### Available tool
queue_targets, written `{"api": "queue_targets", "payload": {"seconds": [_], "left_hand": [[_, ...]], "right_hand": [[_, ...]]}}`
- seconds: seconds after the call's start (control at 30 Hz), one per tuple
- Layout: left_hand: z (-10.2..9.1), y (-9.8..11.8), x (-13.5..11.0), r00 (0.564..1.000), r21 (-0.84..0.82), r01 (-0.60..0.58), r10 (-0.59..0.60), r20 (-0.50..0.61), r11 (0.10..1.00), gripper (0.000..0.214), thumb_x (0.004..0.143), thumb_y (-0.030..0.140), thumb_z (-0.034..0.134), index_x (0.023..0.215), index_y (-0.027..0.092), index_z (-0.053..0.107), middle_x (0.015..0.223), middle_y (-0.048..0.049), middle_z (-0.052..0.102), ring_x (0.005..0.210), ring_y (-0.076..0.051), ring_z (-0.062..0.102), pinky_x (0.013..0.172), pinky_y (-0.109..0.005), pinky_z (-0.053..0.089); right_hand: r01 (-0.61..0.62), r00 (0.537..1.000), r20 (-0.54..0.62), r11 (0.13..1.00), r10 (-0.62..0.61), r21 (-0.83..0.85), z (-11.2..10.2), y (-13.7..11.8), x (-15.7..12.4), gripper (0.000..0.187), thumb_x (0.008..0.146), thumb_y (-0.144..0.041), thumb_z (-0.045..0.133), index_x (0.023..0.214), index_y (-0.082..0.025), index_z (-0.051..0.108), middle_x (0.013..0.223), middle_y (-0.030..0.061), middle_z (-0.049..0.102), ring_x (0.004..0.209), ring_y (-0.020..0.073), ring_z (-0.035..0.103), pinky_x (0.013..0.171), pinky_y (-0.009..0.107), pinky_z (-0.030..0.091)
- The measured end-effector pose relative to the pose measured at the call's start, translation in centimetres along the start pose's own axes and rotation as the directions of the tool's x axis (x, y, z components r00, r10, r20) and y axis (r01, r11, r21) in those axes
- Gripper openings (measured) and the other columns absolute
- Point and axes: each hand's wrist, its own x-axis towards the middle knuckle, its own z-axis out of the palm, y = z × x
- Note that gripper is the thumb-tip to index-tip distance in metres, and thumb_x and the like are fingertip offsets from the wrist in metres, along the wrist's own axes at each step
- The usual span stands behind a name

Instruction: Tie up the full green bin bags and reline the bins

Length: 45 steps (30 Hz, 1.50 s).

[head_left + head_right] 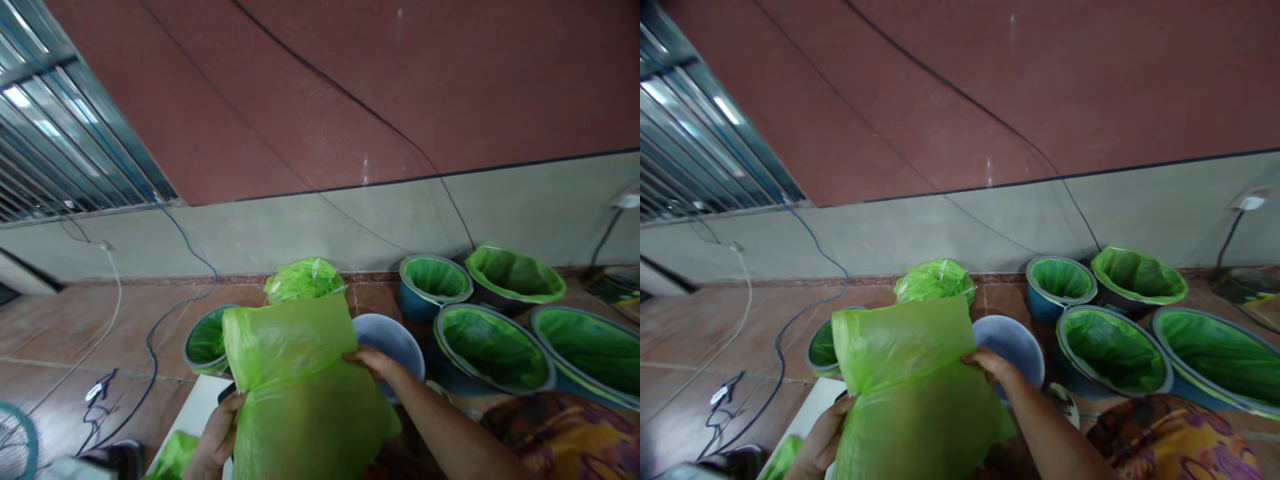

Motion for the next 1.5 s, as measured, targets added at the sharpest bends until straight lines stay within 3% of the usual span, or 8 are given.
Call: {"api": "queue_targets", "payload": {"seconds": [0.33, 0.57, 0.67, 0.87, 1.07, 1.2, 1.37, 1.5], "left_hand": [[4.4, 3.3, 4.6, 0.974, 0.132, -0.22, 0.225, -0.025, 0.967, 0.038, 0.072, 0.008, 0.062, 0.109, 0.015, 0.065, 0.069, -0.0026, 0.073, 0.06, -0.021, 0.071, 0.06, -0.031, 0.059], [13.5, 4.7, 4.8, 0.788, 0.098, -0.593, 0.55, 0.278, 0.799, 0.079, 0.07, 0.023, 0.076, 0.142, 0.033, 0.047, 0.127, -0.0016, 0.067, 0.107, -0.019, 0.067, 0.095, -0.031, 0.051], [16.0, 5.0, 4.7, 0.752, 0.102, -0.622, 0.556, 0.355, 0.776, 0.068, 0.065, 0.029, 0.08, 0.131, 0.026, 0.061, 0.127, -0.0055, 0.067, 0.116, -0.024, 0.062, 0.102, -0.035, 0.046], [18.4, 6.2, 3.1, 0.703, 0.219, -0.667, 0.504, 0.501, 0.712, 0.055, 0.061, 0.029, 0.081, 0.113, 0.014, 0.072, 0.104, -0.0095, 0.075, 0.107, -0.028, 0.065, 0.099, -0.039, 0.046], [20.5, 6.0, 2.1, 0.555, 0.521, -0.821, 0.541, 0.631, 0.235, 0.065, 0.055, 0.015, 0.079, 0.119, 0.021, 0.07, 0.119, -0.0068, 0.07, 0.125, -0.033, 0.053, 0.113, -0.041, 0.032], [20.7, 5.0, 4.4, 0.513, 0.629, -0.777, 0.606, 0.608, 0.026, 0.048, 0.057, 0.009, 0.069, 0.104, 0.022, 0.075, 0.115, -0.0105, 0.07, 0.123, -0.035, 0.053, 0.113, -0.041, 0.032], [19.1, 5.1, 6.5, 0.41, 0.65, -0.738, 0.646, 0.644, -0.18, 0.023, 0.063, 0.016, 0.064, 0.082, 0.022, 0.075, 0.109, -0.0105, 0.067, 0.107, -0.03, 0.059, 0.106, -0.041, 0.04], [18.6, 5.1, 6.1, 0.367, 0.553, -0.825, 0.637, 0.677, -0.113, 0.01, 0.063, 0.021, 0.067, 0.071, 0.021, 0.072, 0.128, -0.0097, 0.061, 0.118, -0.03, 0.054, 0.11, -0.041, 0.036]], "right_hand": [[0.192, 0.952, -0.236, 0.981, -0.194, -0.03, -6.3, -7.3, -10.8, 0.027, 0.068, -0.021, 0.076, 0.094, -0.017, 0.069, 0.089, 0.0077, 0.077, 0.076, 0.0192, 0.073, 0.074, 0.03, 0.057], [0.578, 0.639, -0.471, 0.783, -0.608, -0.228, -6.0, -10.8, -22.1, 0.079, 0.068, -0.025, 0.08, 0.14, -0.028, 0.048, 0.084, -0.0008, 0.074, 0.08, 0.017, 0.07, 0.073, 0.028, 0.055], [0.627, 0.528, -0.469, 0.698, -0.708, -0.347, -5.0, -12.0, -25.8, 0.068, 0.067, -0.03, 0.081, 0.131, -0.025, 0.059, 0.088, 0.0021, 0.074, 0.082, 0.0181, 0.069, 0.075, 0.03, 0.054], [0.485, 0.507, -0.426, 0.657, -0.749, -0.578, -5.5, -13.6, -29.7, 0.073, 0.052, -0.031, 0.087, 0.121, -0.021, 0.066, 0.094, 0.005, 0.075, 0.08, 0.0222, 0.067, 0.071, 0.035, 0.056], [-0.058, 0.268, -0.32, 0.317, -0.908, -0.947, -8.6, -13.2, -29.2, 0.04, 0.059, -0.021, 0.073, 0.099, -0.022, 0.074, 0.088, 0.0053, 0.072, 0.073, 0.0236, 0.065, 0.07, 0.035, 0.052], [-0.261, 0.372, -0.212, 0.117, -0.904, -0.958, -8.9, -12.1, -28.6, 0.017, 0.07, -0.022, 0.056, 0.074, -0.022, 0.072, 0.072, 0.006, 0.063, 0.067, 0.0218, 0.061, 0.067, 0.035, 0.049], [0.155, 0.29, -0.265, 0.318, -0.92, -0.935, -7.4, -11.1, -28.4, 0.016, 0.07, -0.036, 0.065, 0.077, -0.024, 0.073, 0.114, 0.008, 0.066, 0.106, 0.0267, 0.061, 0.091, 0.038, 0.048], [0.556, 0.2, -0.456, 0.484, -0.867, -0.676, -6.1, -11.1, -27.7, 0.014, 0.071, -0.035, 0.065, 0.076, -0.022, 0.068, 0.122, 0.0069, 0.066, 0.116, 0.0281, 0.058, 0.096, 0.039, 0.046]]}}
